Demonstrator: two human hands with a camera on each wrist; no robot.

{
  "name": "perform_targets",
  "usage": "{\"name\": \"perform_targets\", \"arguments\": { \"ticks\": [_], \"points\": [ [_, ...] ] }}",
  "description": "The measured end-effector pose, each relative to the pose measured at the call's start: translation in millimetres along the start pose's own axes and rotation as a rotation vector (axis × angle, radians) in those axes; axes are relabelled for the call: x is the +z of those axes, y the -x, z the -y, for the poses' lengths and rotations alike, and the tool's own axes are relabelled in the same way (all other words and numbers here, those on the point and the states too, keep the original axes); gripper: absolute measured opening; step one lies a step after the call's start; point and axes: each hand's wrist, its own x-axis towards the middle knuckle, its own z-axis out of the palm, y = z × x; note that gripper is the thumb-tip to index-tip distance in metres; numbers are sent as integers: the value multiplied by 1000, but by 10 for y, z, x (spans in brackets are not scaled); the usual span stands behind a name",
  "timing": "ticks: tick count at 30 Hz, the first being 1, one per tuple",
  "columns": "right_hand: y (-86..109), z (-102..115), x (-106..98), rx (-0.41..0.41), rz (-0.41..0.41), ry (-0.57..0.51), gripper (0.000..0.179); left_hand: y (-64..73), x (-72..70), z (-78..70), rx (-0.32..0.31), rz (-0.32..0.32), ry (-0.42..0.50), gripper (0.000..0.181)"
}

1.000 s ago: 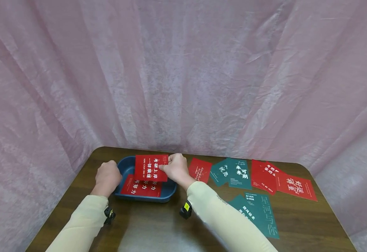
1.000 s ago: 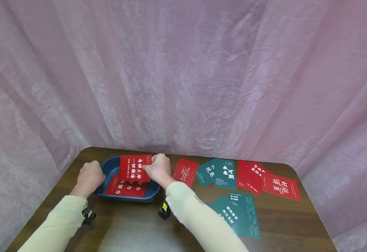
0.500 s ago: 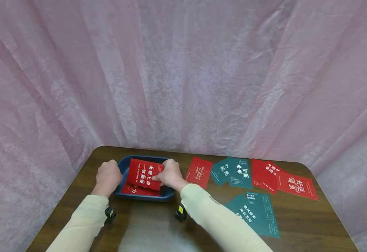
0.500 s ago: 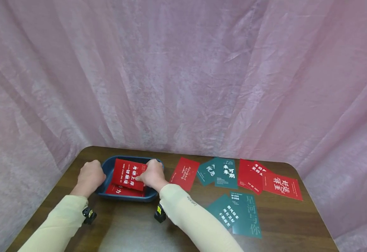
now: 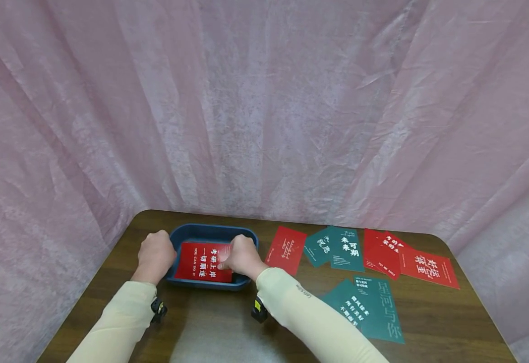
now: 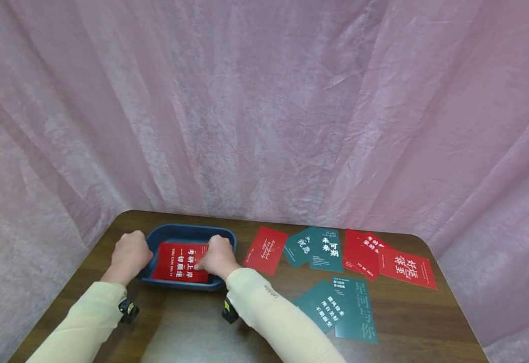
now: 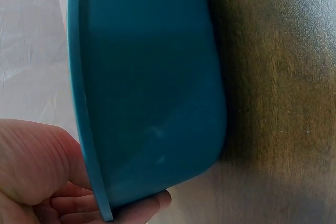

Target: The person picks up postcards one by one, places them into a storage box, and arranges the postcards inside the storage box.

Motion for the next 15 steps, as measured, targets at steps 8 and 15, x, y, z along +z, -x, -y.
{"name": "perform_targets", "arguments": {
  "ticks": [8, 15],
  "points": [
    [20, -1, 67, -34, -29, 161, 44, 7, 5, -5, 1, -8, -1, 26],
    [16, -14, 123, -61, -32, 270, 49, 27, -7, -13, 7, -4, 0, 25]
  ]
}}
